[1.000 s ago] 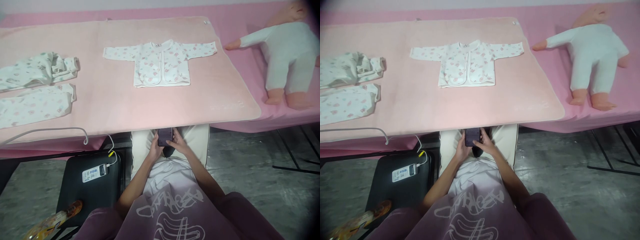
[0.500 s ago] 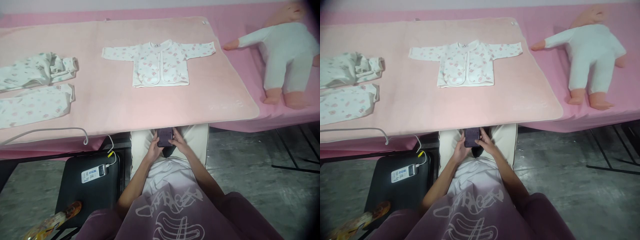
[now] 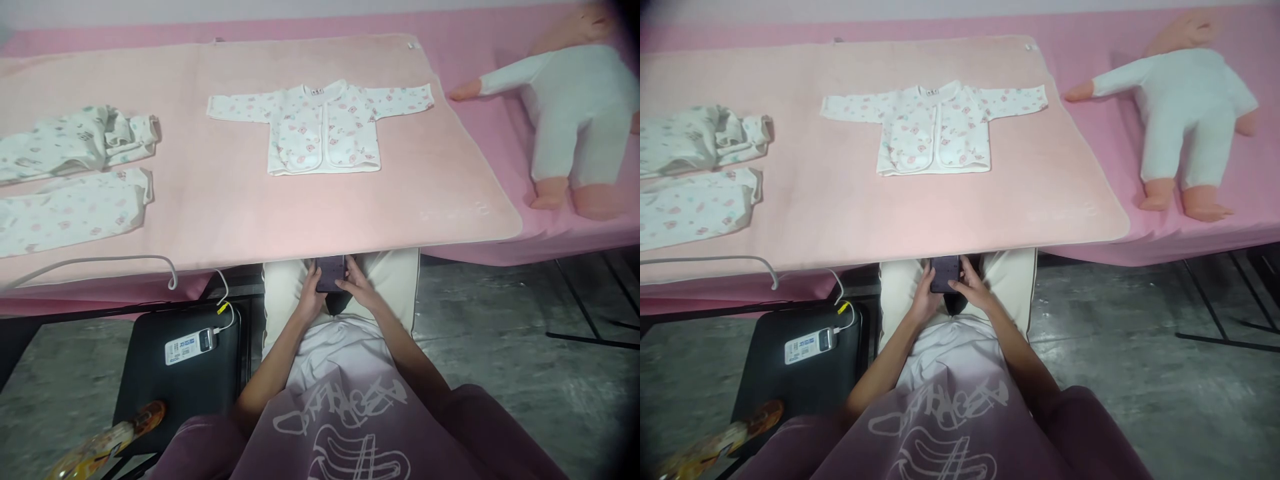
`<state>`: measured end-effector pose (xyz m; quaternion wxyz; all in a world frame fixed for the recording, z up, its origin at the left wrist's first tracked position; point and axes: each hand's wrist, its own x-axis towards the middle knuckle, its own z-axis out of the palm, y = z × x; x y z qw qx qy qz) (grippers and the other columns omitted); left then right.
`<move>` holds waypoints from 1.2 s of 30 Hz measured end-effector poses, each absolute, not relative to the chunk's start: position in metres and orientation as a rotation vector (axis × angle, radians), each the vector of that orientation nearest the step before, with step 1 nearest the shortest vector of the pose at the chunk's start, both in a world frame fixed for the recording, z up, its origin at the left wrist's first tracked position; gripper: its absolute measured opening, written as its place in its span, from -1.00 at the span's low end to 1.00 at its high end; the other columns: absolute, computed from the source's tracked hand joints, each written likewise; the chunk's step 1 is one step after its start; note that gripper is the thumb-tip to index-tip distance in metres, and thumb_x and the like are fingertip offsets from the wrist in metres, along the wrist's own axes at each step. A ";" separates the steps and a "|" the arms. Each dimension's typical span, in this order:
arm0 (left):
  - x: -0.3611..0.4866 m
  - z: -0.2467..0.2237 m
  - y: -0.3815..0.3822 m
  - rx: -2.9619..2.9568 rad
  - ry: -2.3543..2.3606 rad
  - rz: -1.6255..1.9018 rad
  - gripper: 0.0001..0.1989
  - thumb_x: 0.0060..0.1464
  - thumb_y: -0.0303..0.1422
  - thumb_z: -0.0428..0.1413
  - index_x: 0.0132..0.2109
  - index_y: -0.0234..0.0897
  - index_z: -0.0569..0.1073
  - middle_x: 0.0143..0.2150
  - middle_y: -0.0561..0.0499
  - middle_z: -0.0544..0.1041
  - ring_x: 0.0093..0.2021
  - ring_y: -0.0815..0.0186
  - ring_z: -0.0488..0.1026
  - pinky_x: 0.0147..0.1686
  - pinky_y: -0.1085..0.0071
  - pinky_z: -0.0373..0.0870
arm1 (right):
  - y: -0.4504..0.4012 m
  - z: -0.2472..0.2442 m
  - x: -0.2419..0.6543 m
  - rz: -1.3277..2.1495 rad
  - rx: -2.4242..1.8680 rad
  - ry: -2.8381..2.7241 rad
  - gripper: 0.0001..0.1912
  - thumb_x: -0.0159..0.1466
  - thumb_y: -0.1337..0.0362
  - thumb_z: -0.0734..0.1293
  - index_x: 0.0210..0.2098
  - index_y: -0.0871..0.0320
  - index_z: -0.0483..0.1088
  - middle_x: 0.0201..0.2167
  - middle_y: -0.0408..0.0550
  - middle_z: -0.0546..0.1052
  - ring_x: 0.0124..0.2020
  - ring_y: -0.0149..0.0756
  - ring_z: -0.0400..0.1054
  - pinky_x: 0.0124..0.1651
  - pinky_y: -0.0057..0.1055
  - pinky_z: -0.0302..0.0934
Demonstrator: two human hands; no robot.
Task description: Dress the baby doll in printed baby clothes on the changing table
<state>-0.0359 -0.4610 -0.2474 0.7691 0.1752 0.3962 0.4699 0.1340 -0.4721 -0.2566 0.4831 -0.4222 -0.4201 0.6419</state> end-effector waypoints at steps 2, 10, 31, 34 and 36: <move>-0.036 -0.247 -0.462 0.374 0.844 1.021 -0.28 0.32 -0.08 0.37 0.54 0.02 0.44 0.55 -0.03 0.48 0.64 -0.05 0.26 0.58 0.02 0.31 | -0.473 -0.261 0.130 1.543 -1.029 -1.049 -0.02 0.30 -0.11 0.61 0.55 -0.09 0.17 0.34 0.06 0.50 0.27 -0.07 0.49 0.45 -0.06 0.41; -0.040 -0.241 -0.465 0.394 0.821 0.966 -0.19 0.30 -0.06 0.38 0.59 0.04 0.36 0.62 0.00 0.38 0.69 -0.05 0.16 0.62 0.04 0.22 | -0.471 -0.272 0.119 1.391 -1.167 -1.050 0.05 0.19 -0.10 0.69 0.49 -0.02 0.21 0.24 0.12 0.56 0.20 -0.05 0.54 0.36 -0.06 0.48; -0.035 -0.254 -0.458 0.367 0.905 1.047 -0.30 0.31 -0.06 0.38 0.50 -0.03 0.47 0.44 -0.05 0.59 0.54 0.00 0.42 0.50 0.14 0.37 | -0.471 -0.269 0.131 1.599 -1.021 -0.977 0.02 0.33 -0.08 0.49 0.66 -0.13 0.08 0.50 -0.04 0.41 0.52 0.00 0.26 0.61 -0.04 0.14; -0.038 -0.250 -0.460 0.381 0.838 1.033 -0.27 0.31 -0.03 0.36 0.53 -0.05 0.45 0.45 -0.07 0.57 0.54 -0.04 0.41 0.50 0.08 0.37 | -0.471 -0.269 0.130 1.582 -1.035 -0.979 0.02 0.33 -0.07 0.51 0.66 -0.12 0.09 0.47 -0.02 0.45 0.48 -0.01 0.30 0.60 -0.04 0.16; -0.041 -0.244 -0.462 0.422 0.785 0.992 -0.22 0.30 -0.04 0.37 0.57 -0.02 0.40 0.48 -0.07 0.55 0.56 -0.06 0.39 0.51 0.04 0.36 | -0.471 -0.269 0.130 1.566 -1.044 -0.984 0.04 0.33 -0.07 0.52 0.67 -0.12 0.07 0.45 -0.01 0.46 0.44 -0.01 0.35 0.58 -0.04 0.20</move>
